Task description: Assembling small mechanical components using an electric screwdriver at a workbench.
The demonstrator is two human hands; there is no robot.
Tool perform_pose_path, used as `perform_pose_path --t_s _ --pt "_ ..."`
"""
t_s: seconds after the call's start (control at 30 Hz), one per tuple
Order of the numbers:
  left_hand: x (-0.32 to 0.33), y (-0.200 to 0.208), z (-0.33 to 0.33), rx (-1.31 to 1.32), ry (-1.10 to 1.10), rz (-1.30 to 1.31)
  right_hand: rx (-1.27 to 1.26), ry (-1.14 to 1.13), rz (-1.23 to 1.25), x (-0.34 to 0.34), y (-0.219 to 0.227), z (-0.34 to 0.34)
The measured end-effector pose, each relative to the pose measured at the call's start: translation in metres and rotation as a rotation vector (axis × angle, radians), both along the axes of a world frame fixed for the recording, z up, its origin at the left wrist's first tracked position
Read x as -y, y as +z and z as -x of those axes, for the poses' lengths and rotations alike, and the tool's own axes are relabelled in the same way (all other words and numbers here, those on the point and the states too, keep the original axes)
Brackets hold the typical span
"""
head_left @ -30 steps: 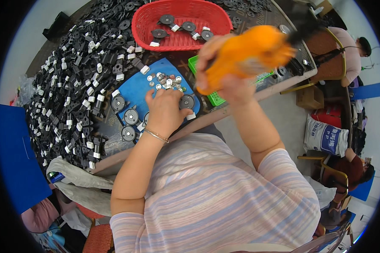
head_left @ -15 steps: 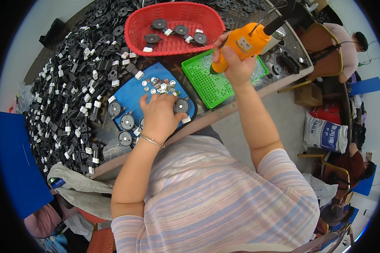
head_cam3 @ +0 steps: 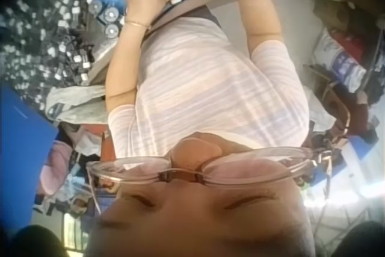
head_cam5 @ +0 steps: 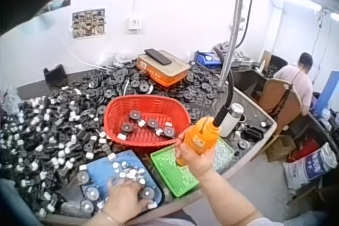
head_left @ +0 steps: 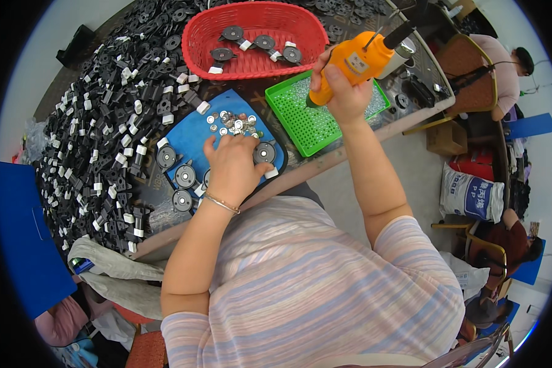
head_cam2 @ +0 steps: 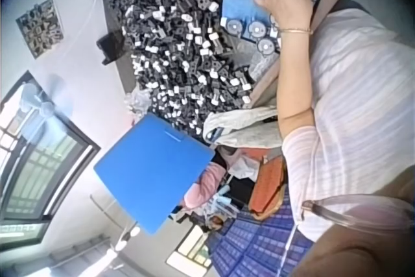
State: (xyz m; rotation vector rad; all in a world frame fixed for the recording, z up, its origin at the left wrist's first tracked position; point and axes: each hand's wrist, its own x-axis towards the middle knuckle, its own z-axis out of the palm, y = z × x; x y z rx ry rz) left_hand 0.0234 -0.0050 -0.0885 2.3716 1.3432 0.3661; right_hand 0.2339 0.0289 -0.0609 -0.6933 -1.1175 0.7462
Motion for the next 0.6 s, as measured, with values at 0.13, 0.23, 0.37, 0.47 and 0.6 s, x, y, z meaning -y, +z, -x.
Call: perform_pose_path --t_s 0.13,0.23,0.37,0.47,0.6 --pt "0.0 0.0 0.0 0.015 -0.002 0.003 0.02 0.007 -0.029 0.0 0.007 -0.002" --pt "0.0 -0.001 0.001 0.039 -0.009 -0.017 -0.004 0.039 -0.086 0.009 0.026 0.004" --pt "-0.002 -0.005 0.003 0.056 -0.001 -0.001 -0.094 0.266 -0.102 0.024 0.039 0.038" --pt "-0.002 -0.002 0.003 0.044 -0.002 0.014 -0.101 0.316 -0.062 0.03 0.029 0.063" --pt "-0.003 -0.003 0.002 0.064 0.004 0.022 -0.05 0.333 -0.053 0.028 0.02 0.076"
